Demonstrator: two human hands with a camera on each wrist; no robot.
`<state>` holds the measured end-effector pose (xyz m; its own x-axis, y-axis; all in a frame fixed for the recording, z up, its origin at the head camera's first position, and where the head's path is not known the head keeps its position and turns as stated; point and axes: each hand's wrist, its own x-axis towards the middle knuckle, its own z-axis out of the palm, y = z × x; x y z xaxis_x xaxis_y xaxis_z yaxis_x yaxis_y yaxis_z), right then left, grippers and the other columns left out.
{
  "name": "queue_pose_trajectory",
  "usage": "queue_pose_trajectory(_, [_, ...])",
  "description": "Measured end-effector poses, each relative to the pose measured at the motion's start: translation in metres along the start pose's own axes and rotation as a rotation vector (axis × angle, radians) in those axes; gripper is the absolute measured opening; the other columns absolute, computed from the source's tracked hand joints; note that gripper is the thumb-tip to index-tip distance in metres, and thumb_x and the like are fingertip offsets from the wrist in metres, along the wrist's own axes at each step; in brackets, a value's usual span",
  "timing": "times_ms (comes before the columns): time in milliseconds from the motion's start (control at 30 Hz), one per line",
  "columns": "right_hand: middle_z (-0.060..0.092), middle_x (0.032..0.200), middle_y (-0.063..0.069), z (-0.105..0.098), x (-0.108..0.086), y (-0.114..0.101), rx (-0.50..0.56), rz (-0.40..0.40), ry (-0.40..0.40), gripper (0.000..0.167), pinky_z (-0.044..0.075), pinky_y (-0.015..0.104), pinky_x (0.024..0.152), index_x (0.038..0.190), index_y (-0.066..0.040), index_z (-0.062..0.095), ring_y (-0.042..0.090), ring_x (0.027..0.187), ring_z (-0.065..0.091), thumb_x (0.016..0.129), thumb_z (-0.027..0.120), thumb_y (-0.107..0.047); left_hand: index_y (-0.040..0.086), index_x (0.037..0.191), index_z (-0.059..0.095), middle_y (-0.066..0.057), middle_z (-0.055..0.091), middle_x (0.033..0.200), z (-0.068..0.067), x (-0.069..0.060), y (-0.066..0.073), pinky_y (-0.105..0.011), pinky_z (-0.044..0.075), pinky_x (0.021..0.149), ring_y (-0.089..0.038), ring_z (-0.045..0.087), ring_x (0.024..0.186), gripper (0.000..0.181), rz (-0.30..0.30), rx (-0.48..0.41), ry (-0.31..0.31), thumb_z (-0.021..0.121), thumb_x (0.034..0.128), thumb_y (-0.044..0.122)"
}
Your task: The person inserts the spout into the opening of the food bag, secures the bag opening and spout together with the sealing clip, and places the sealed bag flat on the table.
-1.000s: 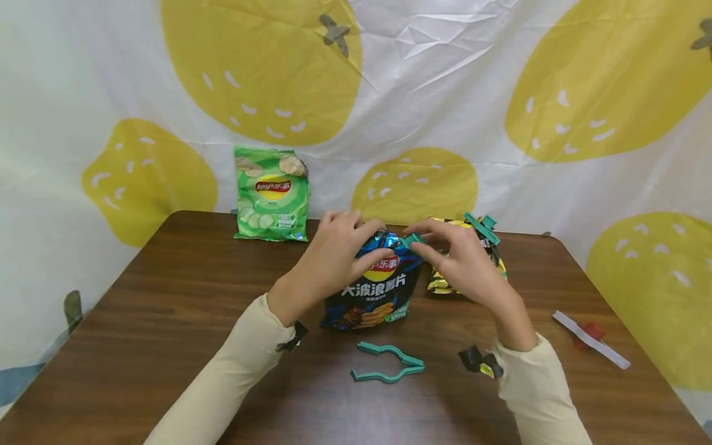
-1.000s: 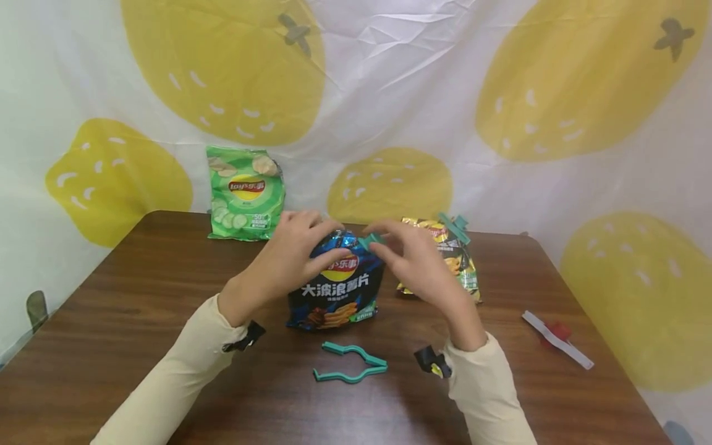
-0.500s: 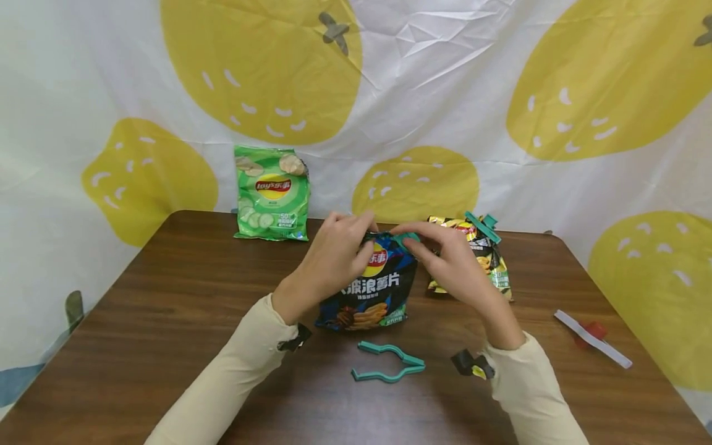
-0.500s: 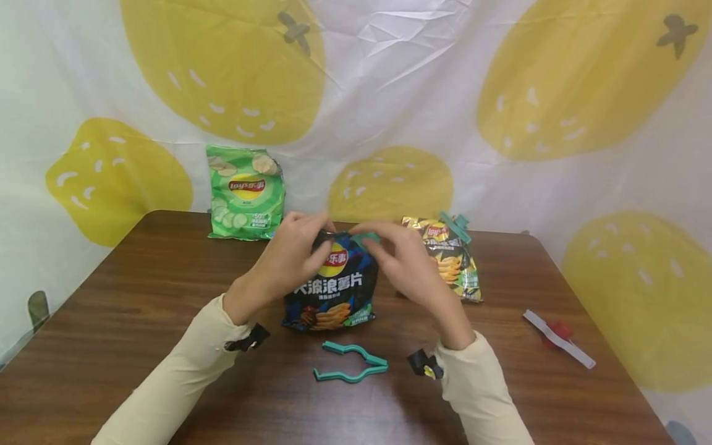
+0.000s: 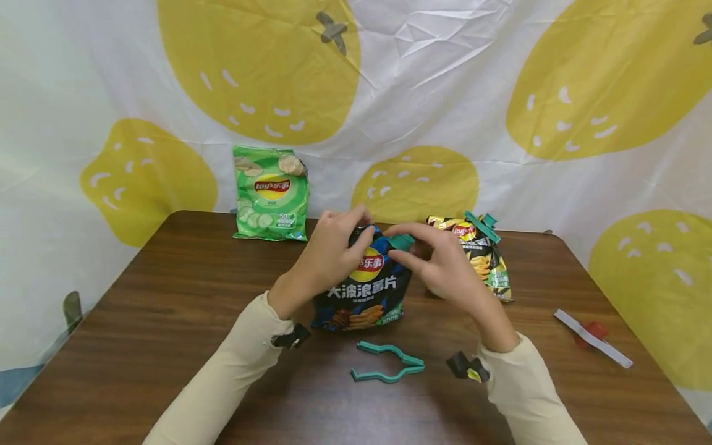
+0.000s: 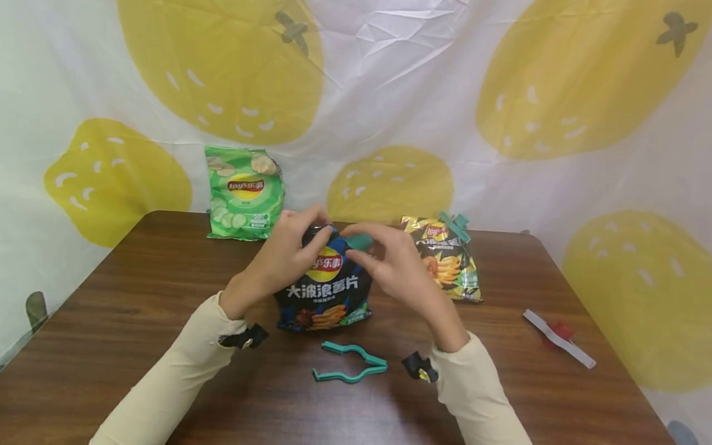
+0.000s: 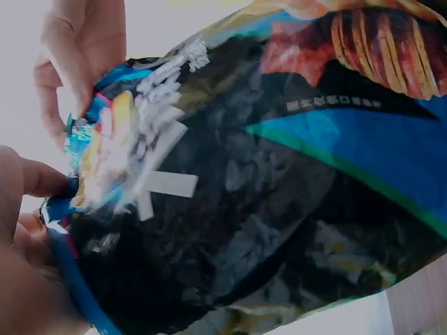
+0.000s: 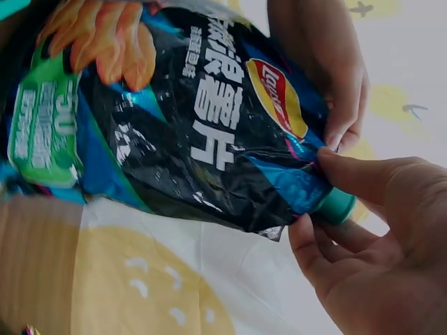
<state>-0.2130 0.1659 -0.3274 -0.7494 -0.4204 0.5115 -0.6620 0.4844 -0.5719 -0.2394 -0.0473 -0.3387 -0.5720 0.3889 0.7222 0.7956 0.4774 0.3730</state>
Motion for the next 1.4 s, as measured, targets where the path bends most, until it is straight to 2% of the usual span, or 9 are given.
queue_pose_trajectory(67, [0.069,0.093,-0.003,0.001,0.0,-0.001,0.053,0.001,-0.005,0.028,0.041,0.027,0.05,0.12,-0.019,0.069,0.017,0.05,0.048,0.092,0.071,-0.013,0.009,0.098,0.063,-0.001,0.068,0.082,0.0,0.0,-0.002,-0.045,0.038,0.088,-0.012,0.055,0.065,0.009,-0.002,-0.02,0.012,0.055,0.0998,0.012])
queue_pose_trajectory(233, [0.067,0.108,0.001,0.004,-0.001,-0.002,0.181,0.016,-0.013,0.034,0.048,0.028,0.061,0.128,-0.018,0.065,0.02,0.067,0.06,0.095,0.068,-0.01,0.011,0.1,0.07,-0.002,0.069,0.097,0.004,0.0,-0.004,-0.046,0.037,0.086,-0.019,0.06,0.091,0.009,0.032,0.055,0.055,0.064,0.0972,0.016])
queue_pose_trajectory(433, [0.066,0.111,0.002,0.006,0.0,0.004,0.167,0.045,-0.007,0.042,0.051,0.032,0.067,0.135,-0.022,0.06,0.021,0.082,0.066,0.095,0.067,-0.011,0.013,0.1,0.07,-0.009,0.06,0.105,0.011,-0.002,-0.001,-0.047,0.037,0.085,-0.029,0.05,0.1,0.013,0.149,0.42,0.169,0.071,0.0932,0.024])
queue_pose_trajectory(567, [0.068,0.112,0.004,0.009,0.001,0.006,0.19,0.06,-0.001,0.046,0.052,0.033,0.068,0.138,-0.021,0.057,0.021,0.082,0.065,0.095,0.068,-0.009,0.009,0.1,0.072,-0.008,0.069,0.099,0.011,-0.006,0.006,-0.039,0.045,0.08,-0.027,0.059,0.092,0.012,0.225,0.577,0.153,0.065,0.0972,0.018])
queue_pose_trajectory(800, [0.068,0.114,0.006,0.018,0.005,0.003,0.245,0.021,-0.013,0.054,0.053,0.035,0.086,0.143,-0.024,0.052,0.016,0.099,0.067,0.094,0.067,-0.006,-0.001,0.133,0.059,-0.013,0.068,0.12,0.0,-0.03,0.01,-0.043,0.051,0.089,-0.028,0.064,0.107,0.047,0.187,0.368,-0.003,0.07,0.091,0.017])
queue_pose_trajectory(867, [0.068,0.115,0.006,0.02,0.006,0.003,0.233,-0.005,-0.019,0.055,0.052,0.035,0.09,0.144,-0.022,0.051,0.017,0.103,0.066,0.094,0.068,-0.006,0.0,0.14,0.051,-0.013,0.067,0.121,0.002,-0.035,0.01,-0.044,0.051,0.09,-0.027,0.064,0.107,0.06,0.212,0.381,-0.02,0.074,0.0889,0.02])
queue_pose_trajectory(1067, [0.06,0.133,0.009,0.027,0.008,0.002,0.176,-0.006,-0.031,0.056,0.047,0.042,0.101,0.145,-0.012,0.05,0.022,0.122,0.058,0.093,0.069,-0.006,0.008,0.146,0.047,-0.009,0.067,0.101,0.013,-0.038,0.005,-0.038,0.051,0.087,-0.025,0.064,0.091,0.061,0.309,0.541,0.012,0.069,0.0888,0.01])
queue_pose_trajectory(1267, [0.069,0.111,0.009,0.027,0.003,-0.002,0.115,0.057,-0.032,0.068,0.049,0.045,0.099,0.152,-0.011,0.034,0.023,0.114,0.064,0.093,0.069,-0.007,0.009,0.142,0.052,-0.008,0.065,0.091,0.018,-0.037,0.003,-0.038,0.051,0.08,-0.025,0.062,0.081,0.059,0.34,0.528,0.022,0.07,0.0864,0.009])
queue_pose_trajectory(1400, [0.064,0.114,0.009,0.025,0.001,-0.004,0.116,0.1,-0.004,0.066,0.052,0.044,0.093,0.147,-0.013,0.035,0.023,0.106,0.065,0.092,0.072,-0.009,0.008,0.141,0.053,-0.009,0.063,0.095,0.022,-0.036,0.002,-0.037,0.049,0.076,-0.024,0.059,0.08,0.058,0.345,0.478,0.038,0.069,0.0848,0.008])
